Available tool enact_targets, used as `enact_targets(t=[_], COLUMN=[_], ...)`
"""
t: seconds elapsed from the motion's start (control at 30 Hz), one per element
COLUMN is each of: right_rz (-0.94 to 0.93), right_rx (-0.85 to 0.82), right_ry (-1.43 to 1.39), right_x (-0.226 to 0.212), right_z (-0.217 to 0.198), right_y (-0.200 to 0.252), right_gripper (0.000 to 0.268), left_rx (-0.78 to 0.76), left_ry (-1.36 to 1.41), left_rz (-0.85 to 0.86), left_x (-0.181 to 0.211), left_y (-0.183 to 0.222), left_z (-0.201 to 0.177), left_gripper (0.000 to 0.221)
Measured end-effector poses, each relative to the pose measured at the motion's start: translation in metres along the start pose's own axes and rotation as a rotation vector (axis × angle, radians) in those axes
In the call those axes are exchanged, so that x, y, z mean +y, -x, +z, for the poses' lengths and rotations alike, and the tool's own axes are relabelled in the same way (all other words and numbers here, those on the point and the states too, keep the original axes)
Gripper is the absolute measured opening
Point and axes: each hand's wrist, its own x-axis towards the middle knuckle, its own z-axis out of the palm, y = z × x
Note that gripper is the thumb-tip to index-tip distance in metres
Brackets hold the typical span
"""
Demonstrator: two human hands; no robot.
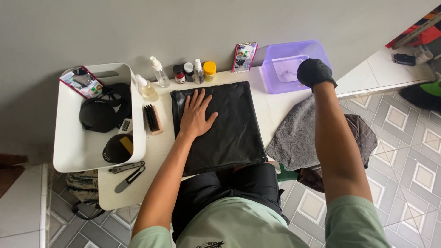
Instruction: Cleaning and polishing a black item by applying a substance with a spatula and wiping it with a cloth.
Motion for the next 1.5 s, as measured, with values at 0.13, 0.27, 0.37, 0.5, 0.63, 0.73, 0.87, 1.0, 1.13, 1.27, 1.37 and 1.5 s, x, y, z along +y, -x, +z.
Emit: enact_targets(t=[0.13,0.27,0.37,0.5,0.63,0.73,0.87,1.0,1.13,1.27,1.37,1.5], right_rz=[-0.002,-0.069,-0.228,-0.157,-0.287,-0.429,-0.414,-0.352,-0.320,-0.331,-0.325,-0.335], right_rx=[0.079,0.297,0.426,0.300,0.120,-0.064,-0.172,0.103,-0.154,-0.431,-0.040,0.026], right_ry=[-0.130,-0.285,-0.479,-0.576,-0.755,-0.766,-0.570,-0.448,-0.517,-0.567,-0.570,-0.626], right_x=[-0.022,-0.011,-0.036,-0.052,-0.075,-0.102,-0.097,-0.087,-0.081,-0.076,-0.086,-0.093], right_z=[-0.061,-0.076,-0.107,-0.103,-0.088,-0.093,-0.035,0.006,0.007,0.009,0.006,0.017], right_y=[0.087,0.141,0.204,0.247,0.268,0.282,0.235,0.183,0.185,0.186,0.163,0.163], right_gripper=[0.035,0.026,0.034,0.031,0.034,0.034,0.029,0.028,0.029,0.031,0.028,0.030], left_rx=[-0.005,0.002,0.065,-0.025,-0.030,-0.024,-0.007,-0.007,-0.017,-0.045,-0.054,-0.061], left_ry=[0.011,0.019,-0.025,0.038,0.009,0.015,0.026,0.023,-0.004,0.009,-0.004,-0.005], left_rz=[0.002,0.019,0.134,0.065,0.085,0.092,0.117,0.120,0.122,0.107,0.110,0.103], left_x=[0.001,-0.004,-0.021,-0.016,-0.016,-0.016,-0.018,-0.019,-0.019,-0.015,-0.015,-0.012], left_y=[0.002,0.001,-0.002,0.000,0.004,0.007,0.006,0.006,0.006,0.006,0.007,0.006], left_z=[-0.002,0.003,0.018,0.007,0.000,-0.004,-0.002,0.001,-0.001,-0.006,-0.007,-0.011], left_gripper=[0.065,0.066,0.068,0.068,0.066,0.066,0.066,0.067,0.068,0.069,0.069,0.069])
